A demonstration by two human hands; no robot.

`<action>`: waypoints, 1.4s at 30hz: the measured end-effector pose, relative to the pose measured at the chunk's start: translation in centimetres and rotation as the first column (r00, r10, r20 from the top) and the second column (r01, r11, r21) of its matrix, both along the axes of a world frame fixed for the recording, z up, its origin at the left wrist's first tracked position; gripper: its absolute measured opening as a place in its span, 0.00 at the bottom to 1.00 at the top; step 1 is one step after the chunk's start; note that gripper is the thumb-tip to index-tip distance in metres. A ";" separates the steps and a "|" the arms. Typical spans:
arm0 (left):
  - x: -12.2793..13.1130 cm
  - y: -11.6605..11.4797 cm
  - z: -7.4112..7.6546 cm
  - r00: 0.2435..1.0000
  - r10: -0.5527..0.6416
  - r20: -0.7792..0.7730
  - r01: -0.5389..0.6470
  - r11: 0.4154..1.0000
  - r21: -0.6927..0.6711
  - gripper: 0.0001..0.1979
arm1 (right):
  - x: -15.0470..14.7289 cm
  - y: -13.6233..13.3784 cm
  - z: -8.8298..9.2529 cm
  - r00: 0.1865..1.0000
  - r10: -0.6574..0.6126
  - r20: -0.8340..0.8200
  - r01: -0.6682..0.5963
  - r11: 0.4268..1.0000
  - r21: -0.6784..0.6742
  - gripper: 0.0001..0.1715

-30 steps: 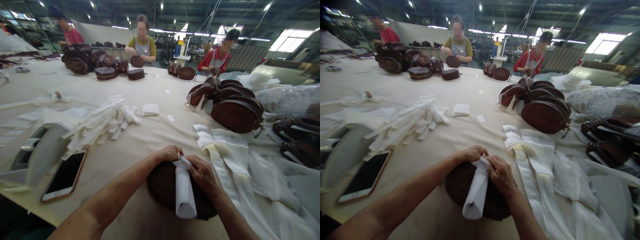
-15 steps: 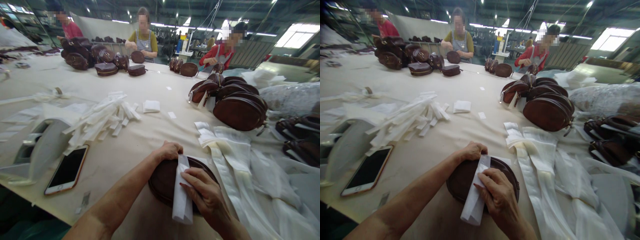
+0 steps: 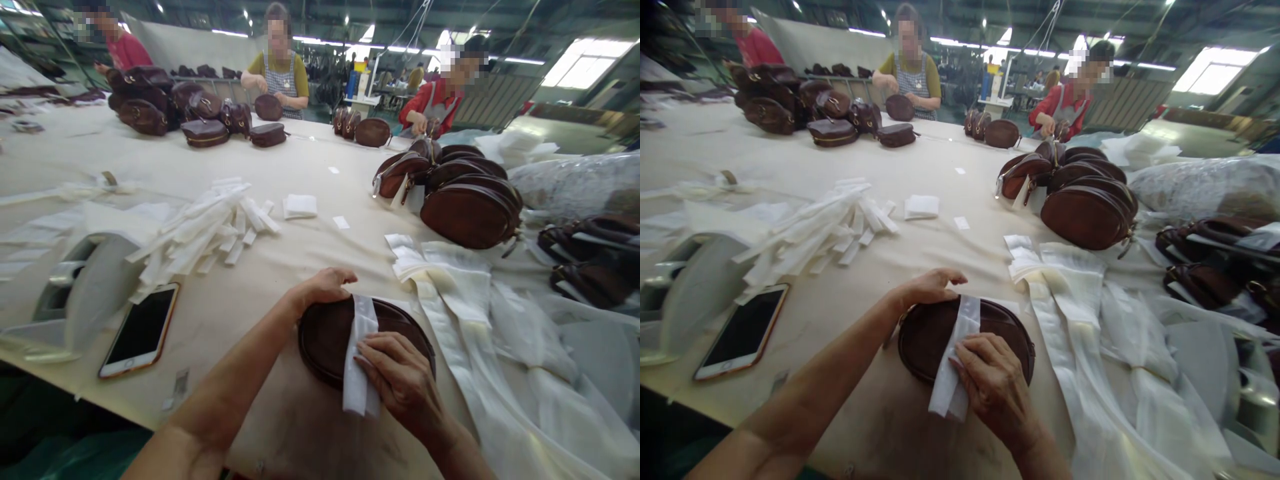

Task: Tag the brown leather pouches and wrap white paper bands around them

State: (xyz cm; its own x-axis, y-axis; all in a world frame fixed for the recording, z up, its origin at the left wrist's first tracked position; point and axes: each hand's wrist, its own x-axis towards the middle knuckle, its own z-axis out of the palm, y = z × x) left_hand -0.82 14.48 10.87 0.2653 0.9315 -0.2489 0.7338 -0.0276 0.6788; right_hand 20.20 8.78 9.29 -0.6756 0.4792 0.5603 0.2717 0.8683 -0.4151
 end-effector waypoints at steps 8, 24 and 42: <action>0.5 -9.9 0.6 0.905 -0.423 0.051 0.367 0.836 0.408 0.39 | 0.7 0.1 0.7 0.998 0.059 0.023 -0.055 0.987 -0.148 0.11; 0.8 -9.5 -1.3 0.785 -0.444 -0.432 0.618 0.594 0.514 0.27 | 3.4 0.9 0.7 0.892 0.226 0.390 -0.241 0.971 -0.013 0.37; 1.4 -9.7 -5.0 0.845 -0.170 -0.507 0.534 0.319 0.783 0.19 | 1.6 -1.0 -4.4 0.985 -0.078 0.156 0.038 0.969 0.244 0.15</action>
